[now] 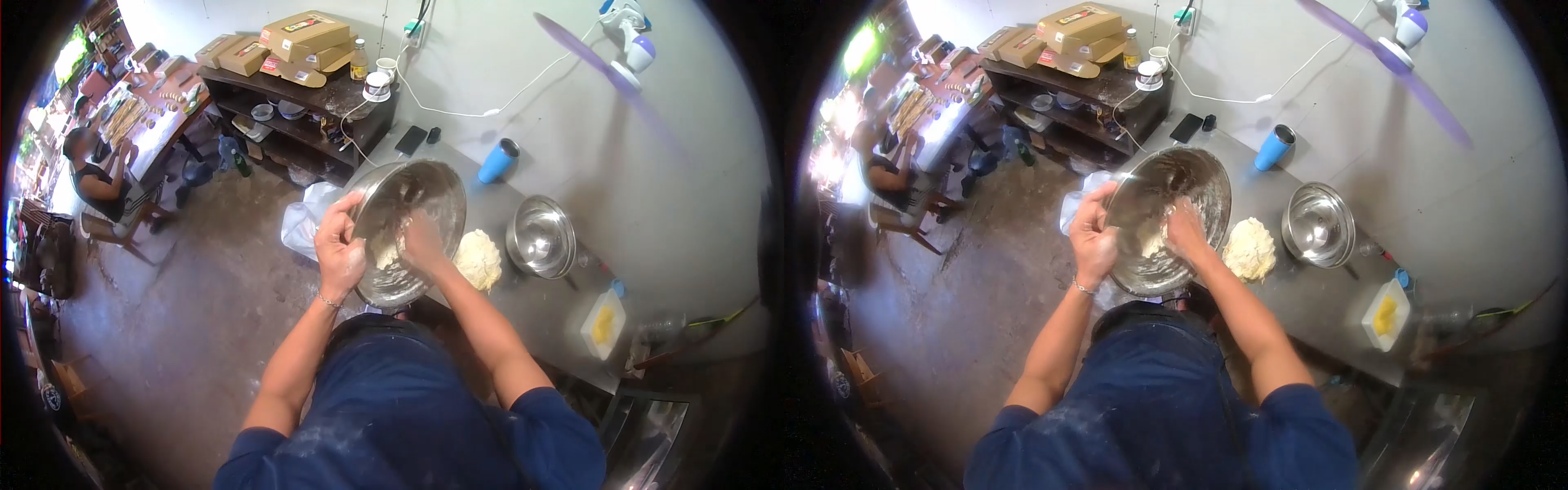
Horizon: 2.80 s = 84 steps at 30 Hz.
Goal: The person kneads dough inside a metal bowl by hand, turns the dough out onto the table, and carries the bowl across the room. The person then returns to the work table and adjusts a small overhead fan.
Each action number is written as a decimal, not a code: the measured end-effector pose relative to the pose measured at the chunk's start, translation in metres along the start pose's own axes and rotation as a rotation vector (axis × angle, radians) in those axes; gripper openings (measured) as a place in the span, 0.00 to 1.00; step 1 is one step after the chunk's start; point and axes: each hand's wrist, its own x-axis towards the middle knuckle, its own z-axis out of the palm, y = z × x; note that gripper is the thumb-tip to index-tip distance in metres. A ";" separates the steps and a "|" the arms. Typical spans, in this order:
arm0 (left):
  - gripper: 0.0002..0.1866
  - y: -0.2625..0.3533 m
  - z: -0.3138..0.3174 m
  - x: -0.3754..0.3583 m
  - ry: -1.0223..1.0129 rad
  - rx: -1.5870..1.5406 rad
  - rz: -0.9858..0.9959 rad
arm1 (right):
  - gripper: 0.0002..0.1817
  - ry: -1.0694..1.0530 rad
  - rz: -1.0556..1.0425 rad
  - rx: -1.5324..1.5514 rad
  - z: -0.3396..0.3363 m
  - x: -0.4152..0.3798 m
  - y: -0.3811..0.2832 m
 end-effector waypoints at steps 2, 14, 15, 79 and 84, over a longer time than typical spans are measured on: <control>0.13 0.005 0.002 0.002 0.008 -0.014 -0.008 | 0.16 0.014 0.067 -0.045 0.001 0.003 -0.003; 0.29 -0.010 -0.060 -0.013 0.312 -0.034 -0.196 | 0.34 -0.422 -0.130 0.250 0.057 -0.026 -0.085; 0.27 -0.008 -0.068 -0.012 0.367 -0.100 -0.245 | 0.37 -0.526 -0.119 0.280 0.044 -0.026 -0.095; 0.12 -0.027 -0.176 -0.112 1.056 0.154 -0.511 | 0.38 -0.142 0.362 -0.065 0.027 -0.122 0.255; 0.13 -0.030 -0.195 -0.132 1.049 0.229 -0.492 | 0.30 0.003 0.441 0.111 0.017 -0.108 0.286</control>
